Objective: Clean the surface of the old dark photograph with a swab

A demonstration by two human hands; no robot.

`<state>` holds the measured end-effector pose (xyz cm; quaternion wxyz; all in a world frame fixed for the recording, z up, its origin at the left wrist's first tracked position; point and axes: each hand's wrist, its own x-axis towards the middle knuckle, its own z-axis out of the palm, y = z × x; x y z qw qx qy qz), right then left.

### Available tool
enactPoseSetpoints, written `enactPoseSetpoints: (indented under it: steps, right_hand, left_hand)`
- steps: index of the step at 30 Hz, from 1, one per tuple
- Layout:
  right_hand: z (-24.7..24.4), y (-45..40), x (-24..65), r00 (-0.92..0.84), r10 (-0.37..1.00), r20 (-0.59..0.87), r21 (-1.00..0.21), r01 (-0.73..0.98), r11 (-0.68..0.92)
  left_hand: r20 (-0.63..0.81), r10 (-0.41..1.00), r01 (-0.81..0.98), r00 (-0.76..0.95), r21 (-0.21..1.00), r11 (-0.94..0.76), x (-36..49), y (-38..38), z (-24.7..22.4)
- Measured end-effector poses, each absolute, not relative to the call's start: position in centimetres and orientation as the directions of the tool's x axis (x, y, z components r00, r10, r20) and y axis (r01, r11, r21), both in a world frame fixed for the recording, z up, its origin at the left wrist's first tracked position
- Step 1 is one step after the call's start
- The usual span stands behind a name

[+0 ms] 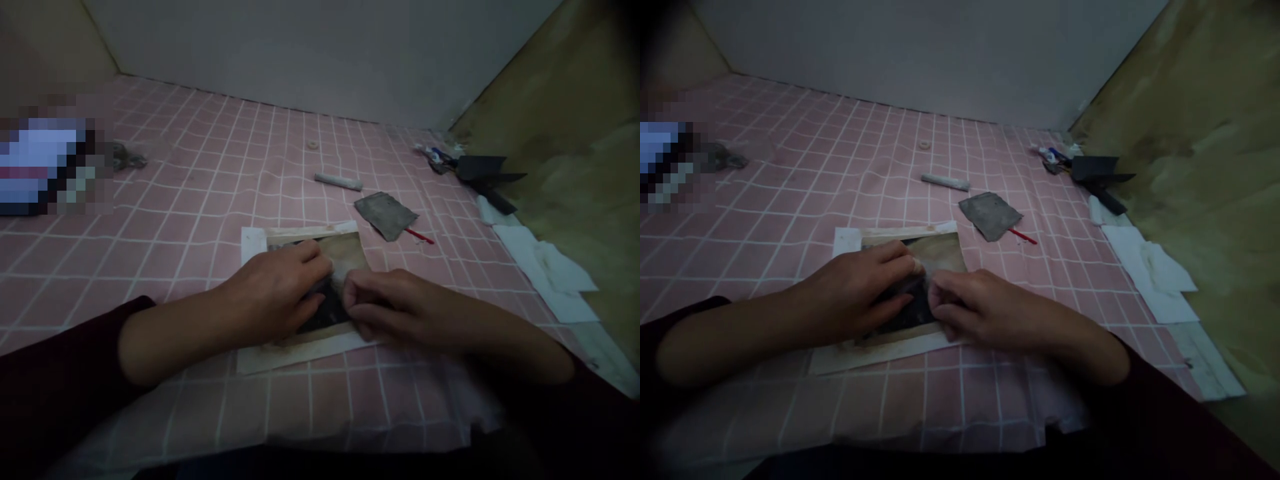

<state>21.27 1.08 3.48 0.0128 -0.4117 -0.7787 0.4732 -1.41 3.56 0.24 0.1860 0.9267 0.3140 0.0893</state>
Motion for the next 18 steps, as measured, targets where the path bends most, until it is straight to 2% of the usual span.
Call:
enactPoseSetpoints:
  steps: [4, 9, 15, 18]
  right_hand:
    - [3.5, 1.21, 21.63, -0.595, 0.692, -0.409, -0.689, 0.699, 0.194]
    - [3.45, 1.01, 20.82, -0.672, 0.626, -0.395, -0.786, 0.6, 0.148]
    - [3.44, 1.37, 21.6, -0.591, 0.684, -0.428, -0.662, 0.72, 0.208]
    - [3.55, 1.23, 21.27, -0.611, 0.682, -0.402, -0.722, 0.669, 0.175]
  left_hand:
    - [0.048, 0.614, 0.549, 0.788, 0.399, -0.735, -1.39, 3.47, 0.36]
    - [0.062, 0.611, 0.539, 0.789, 0.407, -0.737, -1.45, 3.38, 0.33]
    - [0.062, 0.608, 0.539, 0.792, 0.396, -0.743, -1.36, 3.53, 0.21]
    - [0.057, 0.608, 0.54, 0.792, 0.398, -0.741, -1.43, 3.48, 0.17]
